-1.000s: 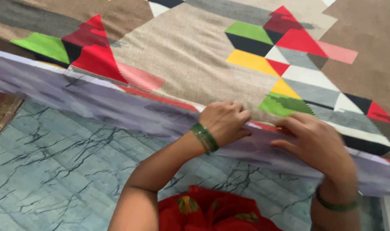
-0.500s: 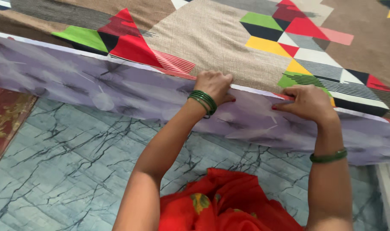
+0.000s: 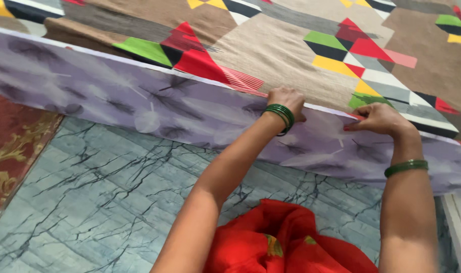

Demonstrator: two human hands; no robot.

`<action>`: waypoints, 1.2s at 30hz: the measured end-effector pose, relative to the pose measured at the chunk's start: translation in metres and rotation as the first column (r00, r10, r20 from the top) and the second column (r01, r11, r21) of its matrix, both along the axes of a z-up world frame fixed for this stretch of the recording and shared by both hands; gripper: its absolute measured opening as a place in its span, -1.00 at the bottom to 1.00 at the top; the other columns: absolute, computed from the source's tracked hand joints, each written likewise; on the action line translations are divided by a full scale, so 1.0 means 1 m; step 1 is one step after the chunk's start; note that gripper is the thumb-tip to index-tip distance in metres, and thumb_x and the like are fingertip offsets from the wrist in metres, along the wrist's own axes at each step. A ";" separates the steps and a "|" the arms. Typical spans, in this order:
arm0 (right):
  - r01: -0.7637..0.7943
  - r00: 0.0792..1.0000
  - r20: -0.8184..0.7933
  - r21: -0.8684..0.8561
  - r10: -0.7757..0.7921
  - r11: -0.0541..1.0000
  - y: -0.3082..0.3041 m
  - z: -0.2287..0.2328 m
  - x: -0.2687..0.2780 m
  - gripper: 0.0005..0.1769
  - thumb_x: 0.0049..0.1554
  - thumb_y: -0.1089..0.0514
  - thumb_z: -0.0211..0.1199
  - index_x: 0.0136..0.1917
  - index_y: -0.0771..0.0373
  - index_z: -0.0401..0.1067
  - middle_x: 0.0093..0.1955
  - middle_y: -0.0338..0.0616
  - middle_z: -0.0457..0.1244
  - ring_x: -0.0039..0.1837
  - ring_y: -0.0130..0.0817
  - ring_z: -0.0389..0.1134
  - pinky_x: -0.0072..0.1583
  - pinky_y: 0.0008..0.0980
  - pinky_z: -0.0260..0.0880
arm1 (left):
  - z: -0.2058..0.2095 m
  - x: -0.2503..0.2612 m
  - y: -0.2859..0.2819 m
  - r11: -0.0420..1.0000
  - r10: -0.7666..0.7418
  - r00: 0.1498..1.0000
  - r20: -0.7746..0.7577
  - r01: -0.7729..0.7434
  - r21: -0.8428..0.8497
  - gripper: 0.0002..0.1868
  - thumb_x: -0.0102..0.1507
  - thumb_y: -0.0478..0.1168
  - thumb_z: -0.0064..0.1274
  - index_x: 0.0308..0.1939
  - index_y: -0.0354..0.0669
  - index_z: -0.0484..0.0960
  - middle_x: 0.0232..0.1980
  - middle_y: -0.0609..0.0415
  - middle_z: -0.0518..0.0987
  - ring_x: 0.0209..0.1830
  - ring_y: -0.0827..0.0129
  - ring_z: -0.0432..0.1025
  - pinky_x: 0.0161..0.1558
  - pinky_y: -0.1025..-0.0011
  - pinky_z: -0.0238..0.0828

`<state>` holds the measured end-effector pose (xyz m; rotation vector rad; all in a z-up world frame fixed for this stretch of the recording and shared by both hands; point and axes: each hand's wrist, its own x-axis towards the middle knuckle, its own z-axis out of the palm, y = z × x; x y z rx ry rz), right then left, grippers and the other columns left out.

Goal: The person tucks the edges of a patterned bedsheet under the mattress by hand while sitting on the floor.

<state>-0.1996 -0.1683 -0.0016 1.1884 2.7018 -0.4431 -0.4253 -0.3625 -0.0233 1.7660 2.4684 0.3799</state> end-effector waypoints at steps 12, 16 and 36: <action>-0.067 0.997 -0.016 0.245 0.073 0.967 -0.023 0.002 0.001 -0.34 -0.19 -0.28 0.59 0.06 0.15 0.63 -0.06 -0.02 0.47 0.00 -0.16 0.47 0.07 -0.16 0.44 | -0.009 0.000 -0.002 0.999 -0.026 0.999 -0.027 0.027 0.040 -0.46 -0.03 0.30 0.38 -0.21 0.03 0.78 -0.08 0.06 0.70 0.03 0.18 0.59 0.02 0.25 0.53; -0.284 0.882 -0.305 0.268 0.361 0.921 -0.041 0.006 -0.016 -0.43 -0.09 -0.22 0.53 0.01 0.22 0.57 -0.06 -0.04 0.44 -0.05 -0.16 0.48 0.04 -0.23 0.46 | -0.009 0.000 0.001 1.000 -0.002 0.999 -0.047 0.003 0.021 -0.43 -0.04 0.35 0.36 -0.22 0.02 0.79 -0.08 0.01 0.70 0.01 0.15 0.59 0.03 0.25 0.52; -0.353 0.885 -0.229 0.238 0.405 0.905 -0.065 -0.004 -0.058 -0.55 -0.06 -0.23 0.47 0.07 -0.10 0.65 -0.09 0.03 0.42 -0.01 0.03 0.45 0.06 -0.03 0.42 | 0.005 0.002 0.008 0.980 0.132 0.988 -0.082 -0.142 -0.138 -0.42 -0.16 0.40 0.39 -0.19 0.28 0.80 -0.08 0.05 0.69 0.00 0.12 0.56 0.00 0.06 0.43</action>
